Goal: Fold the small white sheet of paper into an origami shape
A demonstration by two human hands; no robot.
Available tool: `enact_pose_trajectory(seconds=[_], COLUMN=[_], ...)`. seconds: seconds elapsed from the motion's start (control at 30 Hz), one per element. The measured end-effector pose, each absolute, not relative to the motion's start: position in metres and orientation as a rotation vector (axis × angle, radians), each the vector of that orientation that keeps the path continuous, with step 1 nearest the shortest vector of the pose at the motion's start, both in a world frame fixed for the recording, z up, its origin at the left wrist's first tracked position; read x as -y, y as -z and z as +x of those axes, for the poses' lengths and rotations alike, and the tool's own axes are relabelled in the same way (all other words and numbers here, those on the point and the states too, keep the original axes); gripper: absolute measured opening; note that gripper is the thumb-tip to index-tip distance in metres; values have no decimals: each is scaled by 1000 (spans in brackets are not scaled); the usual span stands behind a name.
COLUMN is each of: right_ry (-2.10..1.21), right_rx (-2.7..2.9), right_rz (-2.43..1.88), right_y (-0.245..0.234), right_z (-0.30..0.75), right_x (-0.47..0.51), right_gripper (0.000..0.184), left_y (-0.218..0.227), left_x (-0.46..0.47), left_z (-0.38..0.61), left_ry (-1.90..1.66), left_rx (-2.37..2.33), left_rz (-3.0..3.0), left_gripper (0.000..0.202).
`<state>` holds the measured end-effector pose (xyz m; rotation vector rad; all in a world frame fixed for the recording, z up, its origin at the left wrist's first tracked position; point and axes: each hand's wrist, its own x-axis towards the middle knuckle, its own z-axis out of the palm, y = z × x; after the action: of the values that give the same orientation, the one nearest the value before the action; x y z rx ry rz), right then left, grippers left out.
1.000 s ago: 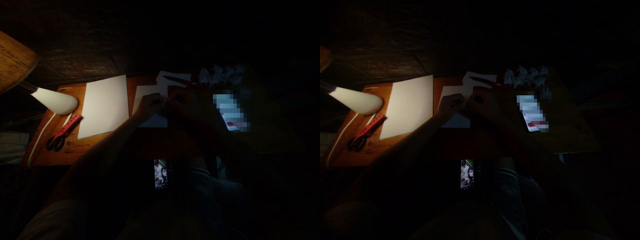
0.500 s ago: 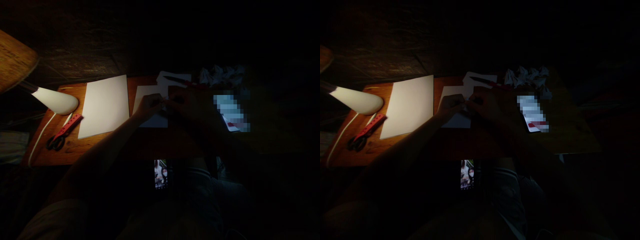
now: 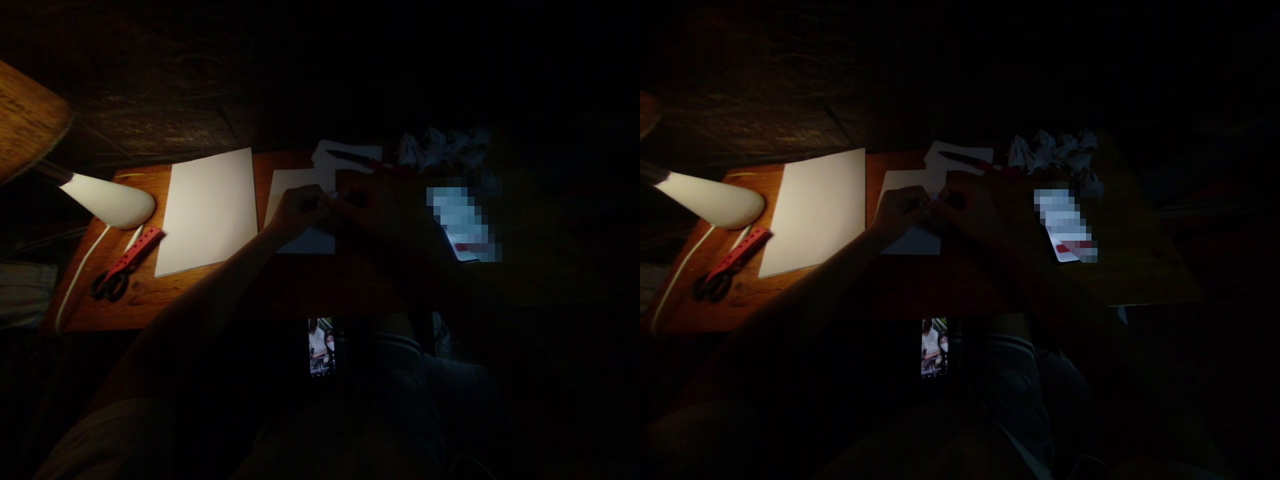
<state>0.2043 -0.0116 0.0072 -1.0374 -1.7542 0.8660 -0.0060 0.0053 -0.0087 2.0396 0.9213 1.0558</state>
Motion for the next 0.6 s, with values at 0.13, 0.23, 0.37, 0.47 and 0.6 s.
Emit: enact_pose_trajectory(seconds=[0.13, 0.23, 0.37, 0.47, 0.6], right_ry=[-903, -936, -1030, -1046, -1010], right_rx=[1745, 1728, 1728, 1725, 1727], right_rz=[-1027, -1040, -1040, -1050, -1072], right_y=[-3, -1, 2, 3, 1], right_z=[206, 206, 206, 206, 206], right_x=[10, 8, 5, 6, 8], right_gripper=[36, 34, 37, 36, 34], left_y=[10, 9, 8, 6, 7], left_x=[-6, -6, -6, -5, -5], left_z=[-7, -6, -6, -6, -5], left_ry=[-1053, -1033, -1031, -1019, -1022], left_rx=[-901, -899, -878, -880, -884], left_rz=[2018, 2013, 1993, 1997, 1967], left_gripper=[14, 11, 11, 12, 14])
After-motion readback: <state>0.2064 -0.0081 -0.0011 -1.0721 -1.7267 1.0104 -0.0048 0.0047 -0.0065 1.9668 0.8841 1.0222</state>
